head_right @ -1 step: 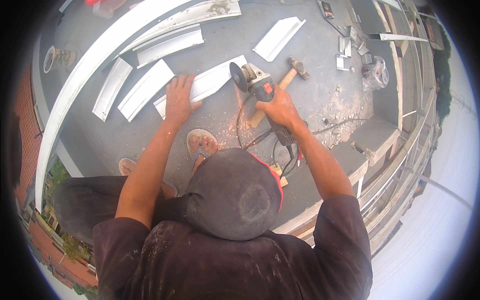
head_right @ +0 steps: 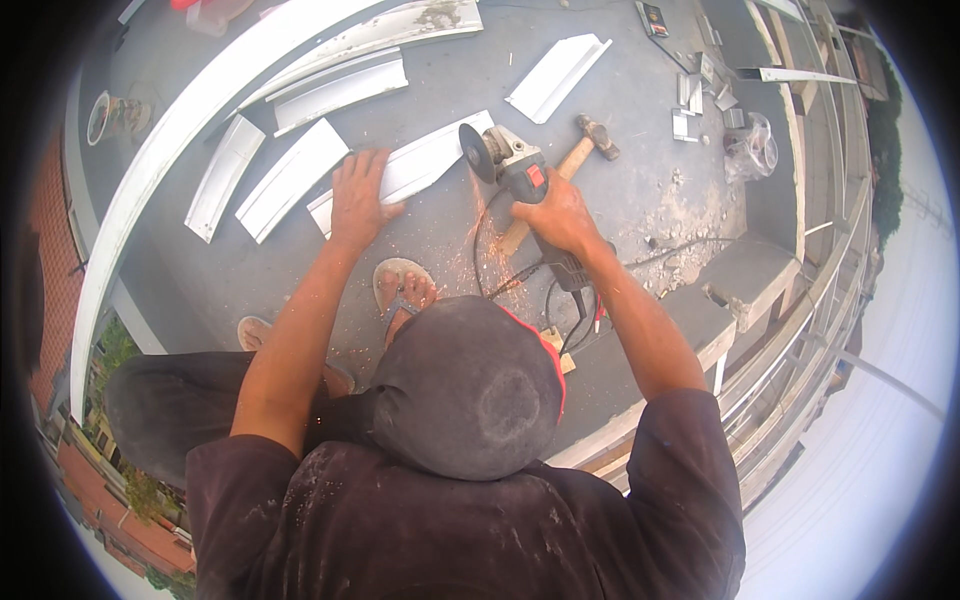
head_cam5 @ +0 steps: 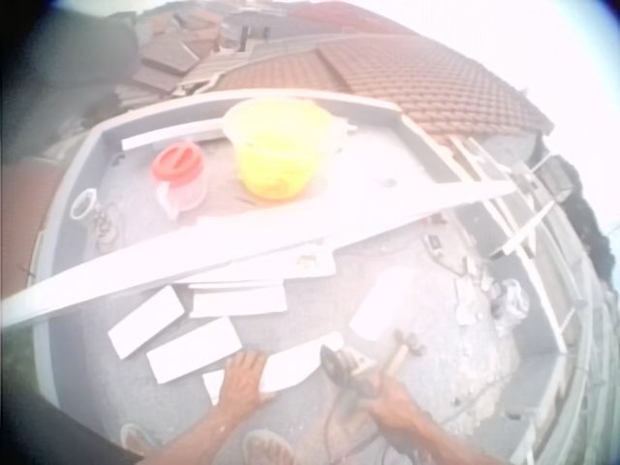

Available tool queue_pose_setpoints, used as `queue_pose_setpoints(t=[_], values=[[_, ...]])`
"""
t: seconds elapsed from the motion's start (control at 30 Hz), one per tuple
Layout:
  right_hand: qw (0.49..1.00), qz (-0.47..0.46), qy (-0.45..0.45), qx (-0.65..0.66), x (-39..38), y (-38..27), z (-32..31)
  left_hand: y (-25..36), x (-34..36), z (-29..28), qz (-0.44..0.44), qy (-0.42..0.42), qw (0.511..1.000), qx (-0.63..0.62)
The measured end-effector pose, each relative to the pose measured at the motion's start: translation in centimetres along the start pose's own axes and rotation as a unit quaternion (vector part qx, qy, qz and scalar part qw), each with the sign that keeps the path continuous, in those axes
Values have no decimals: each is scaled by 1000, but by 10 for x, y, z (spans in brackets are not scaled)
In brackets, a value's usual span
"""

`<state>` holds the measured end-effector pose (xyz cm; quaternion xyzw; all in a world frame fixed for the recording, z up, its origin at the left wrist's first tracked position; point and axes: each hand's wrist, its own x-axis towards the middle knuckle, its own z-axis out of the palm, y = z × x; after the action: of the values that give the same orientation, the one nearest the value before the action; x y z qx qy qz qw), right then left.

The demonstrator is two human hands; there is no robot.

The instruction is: The person sits on a rooftop and uses an angle grinder to cut several pieces of white metal trim. They measure and mark the trim with a tape measure and pen before cutting, then place the cut pieces aside.

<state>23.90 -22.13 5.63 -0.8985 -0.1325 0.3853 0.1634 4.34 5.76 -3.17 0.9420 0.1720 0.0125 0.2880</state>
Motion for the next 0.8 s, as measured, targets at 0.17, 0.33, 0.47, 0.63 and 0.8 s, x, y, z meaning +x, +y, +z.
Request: queue_pose_setpoints(t=[0.17, 0.33, 0.47, 0.63, 0.8], values=[[1000, -7, 1, 22, -4, -20, -5, 1, 1, -4, -2, 0, 1000, -3], [1000, -20, 9, 15, 3, -18, -4, 2, 1, -2, -17, -11, 1000, 12], [999, -29, 26, 14, 4, -14, 0, 0, -1, -1, 4, 15, 1000, -7], [998, -42, 45, -4, 11, -5, 3, 0, 0, 1, 8, 22, 1000, -6], [999, -27, 34, -11, 8, -14, 1, 0, -2, 0, 1, 17, 1000, -5]])
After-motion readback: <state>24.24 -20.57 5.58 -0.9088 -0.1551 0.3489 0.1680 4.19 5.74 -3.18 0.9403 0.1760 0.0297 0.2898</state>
